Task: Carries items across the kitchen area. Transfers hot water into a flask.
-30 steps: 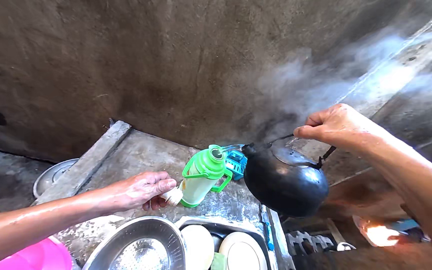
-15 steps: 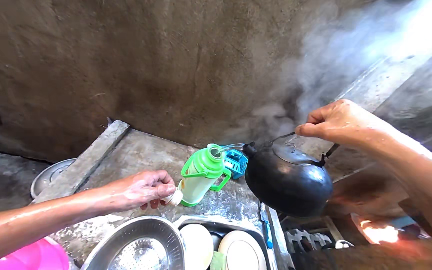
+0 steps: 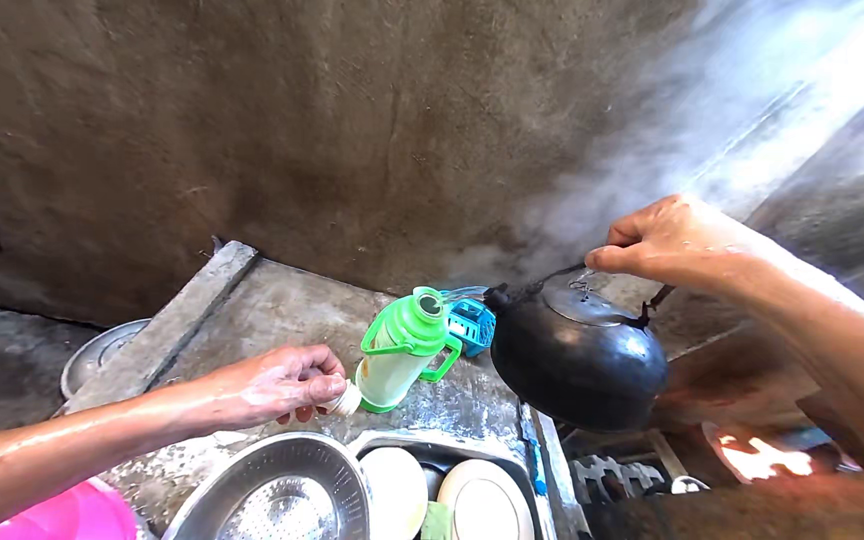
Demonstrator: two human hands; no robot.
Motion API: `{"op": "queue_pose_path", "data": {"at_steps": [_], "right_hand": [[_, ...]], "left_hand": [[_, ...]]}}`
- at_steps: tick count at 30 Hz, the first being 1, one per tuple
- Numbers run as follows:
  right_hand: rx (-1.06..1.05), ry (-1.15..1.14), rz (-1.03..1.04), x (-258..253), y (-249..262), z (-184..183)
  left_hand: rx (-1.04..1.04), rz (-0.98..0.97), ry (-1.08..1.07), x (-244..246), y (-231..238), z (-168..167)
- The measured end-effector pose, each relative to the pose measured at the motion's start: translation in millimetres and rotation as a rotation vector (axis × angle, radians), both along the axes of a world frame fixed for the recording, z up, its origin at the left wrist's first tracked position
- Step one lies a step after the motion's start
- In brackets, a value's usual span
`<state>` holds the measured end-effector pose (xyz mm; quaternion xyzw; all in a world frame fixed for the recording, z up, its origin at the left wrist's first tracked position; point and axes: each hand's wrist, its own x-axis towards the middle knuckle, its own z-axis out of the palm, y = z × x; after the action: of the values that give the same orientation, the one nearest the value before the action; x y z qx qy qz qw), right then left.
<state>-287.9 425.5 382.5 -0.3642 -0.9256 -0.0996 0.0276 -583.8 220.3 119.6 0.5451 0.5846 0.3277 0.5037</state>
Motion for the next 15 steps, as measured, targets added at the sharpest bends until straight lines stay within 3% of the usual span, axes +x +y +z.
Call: {"op": "queue_pose_path", "data": {"at_steps": [2,3,6,9,10,11,12,13,15], "right_hand": [[-0.126,-0.095,-0.316,-37.3,-72.4,17.8],[-0.121,-0.077,-0.301,-35.7,-68.9,15.9],[-0.039,0.010,0.026,6.2,33.9,-4.0],[0.002,-0.029,0.021,5.5,34.1,-4.5],[0.006,-0.145,-0.086,-6.6,8.1,4.0],[-0.130,-0.342,-0.383,-35.4,-26.4,21.5],[-0.128,-0.337,-0.377,-35.2,-25.6,21.1],[0.019,-0.125,-0.057,-5.7,11.6,2.1],[-0.009,0.021,0.100,10.2,48.7,-8.2]], "left_hand": [[-0.004,-0.002,0.000,0.3,-0.5,-0.3],[-0.003,-0.002,0.000,0.2,-0.7,-0.2],[0.006,-0.006,-0.006,0.0,-0.9,-0.9],[0.005,-0.004,-0.010,0.1,-1.9,-1.1],[0.001,-0.006,-0.008,-0.3,-2.5,-1.0],[-0.002,-0.007,-0.006,-0.7,-3.1,-0.9],[-0.005,-0.004,-0.003,-0.9,-3.7,-0.8],[-0.006,0.002,0.001,-0.8,-4.3,-0.7],[-0.005,0.010,0.007,-0.6,-4.9,-0.7]]}}
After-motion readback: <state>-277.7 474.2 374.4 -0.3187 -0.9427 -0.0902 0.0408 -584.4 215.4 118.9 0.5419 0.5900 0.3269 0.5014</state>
